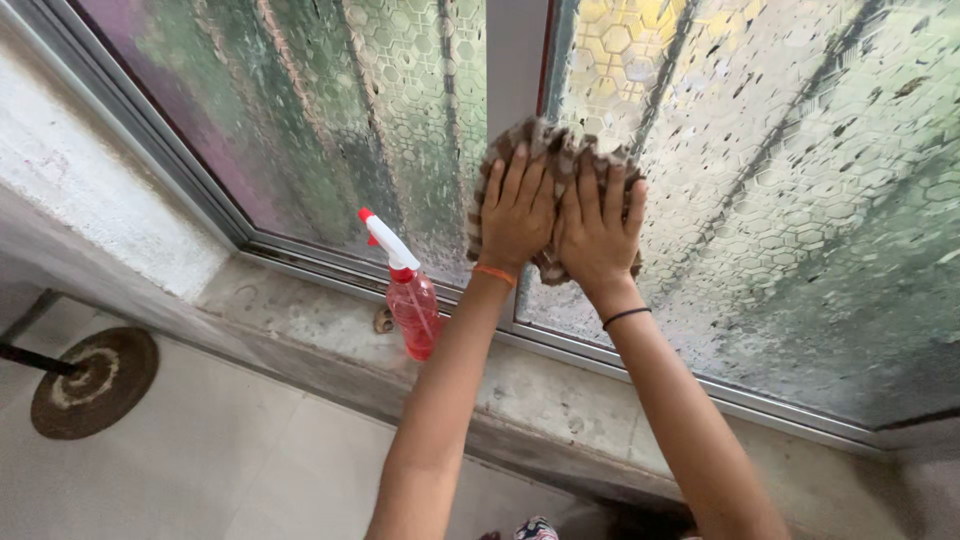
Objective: The person cleans a textured glass window using a brown microfiber cloth. They wipe the surface in circular and back-and-forth motions, covering the entire visible area of the window pane.
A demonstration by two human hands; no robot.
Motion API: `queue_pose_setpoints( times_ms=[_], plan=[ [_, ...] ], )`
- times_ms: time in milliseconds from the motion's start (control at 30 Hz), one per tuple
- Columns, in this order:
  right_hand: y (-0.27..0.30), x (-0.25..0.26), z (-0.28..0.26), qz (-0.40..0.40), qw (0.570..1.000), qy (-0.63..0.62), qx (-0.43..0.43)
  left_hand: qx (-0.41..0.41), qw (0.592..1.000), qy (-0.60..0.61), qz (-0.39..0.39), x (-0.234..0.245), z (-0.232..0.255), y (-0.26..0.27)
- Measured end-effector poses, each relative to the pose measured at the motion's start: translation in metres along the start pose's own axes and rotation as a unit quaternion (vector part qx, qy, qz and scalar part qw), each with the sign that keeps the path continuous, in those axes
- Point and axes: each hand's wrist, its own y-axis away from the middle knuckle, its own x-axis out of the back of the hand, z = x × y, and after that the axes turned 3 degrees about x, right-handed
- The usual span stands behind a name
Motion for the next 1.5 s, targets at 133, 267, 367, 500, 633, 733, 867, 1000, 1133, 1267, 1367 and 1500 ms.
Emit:
queue_pose_setpoints(
  times_ms=[133,267,367,500,633,733,867,1000,1133,1267,1367,1500],
  plan=[
    [0.029,-0.014,-0.019,-0.007,1.0,-0.006,0.014,0.022,0.999,0.011,-0.022,-0.018,-0.005,0.048],
    [0.061,-0.022,-0.032,-0.034,0.999,-0.024,0.035,0.043,0.997,0.01,-0.06,-0.031,-0.005,0.095],
    [0.089,-0.028,-0.046,-0.053,0.997,-0.044,0.046,0.047,0.993,0.002,-0.109,-0.037,-0.007,0.133],
    [0.138,-0.039,-0.065,-0.118,0.987,-0.088,0.069,0.05,0.985,0.02,-0.165,-0.035,-0.003,0.184],
    [0.189,-0.045,-0.081,-0.209,0.968,-0.11,0.083,0.063,0.972,0.02,-0.223,-0.023,0.009,0.218],
    [0.219,-0.043,-0.082,-0.273,0.95,-0.108,0.107,0.098,0.955,0.014,-0.281,-0.012,0.025,0.236],
    [0.247,-0.036,-0.069,-0.283,0.946,-0.066,0.142,0.149,0.913,-0.017,-0.379,-0.007,0.06,0.253],
    [0.268,-0.023,-0.035,-0.312,0.939,-0.065,0.129,0.172,0.895,0.013,-0.411,-0.008,0.104,0.251],
    [0.272,-0.005,0.023,-0.299,0.945,-0.069,0.111,0.173,0.902,0.013,-0.396,-0.012,0.133,0.23],
    [0.258,0.008,0.071,-0.258,0.962,-0.079,0.043,0.165,0.922,0.056,-0.345,-0.028,0.155,0.2],
    [0.243,0.013,0.102,-0.23,0.971,-0.068,-0.025,0.156,0.929,0.077,-0.325,-0.04,0.168,0.172],
    [0.202,0.021,0.157,-0.118,0.989,-0.035,-0.077,0.103,0.967,0.098,-0.211,-0.048,0.196,0.114]
  ],
)
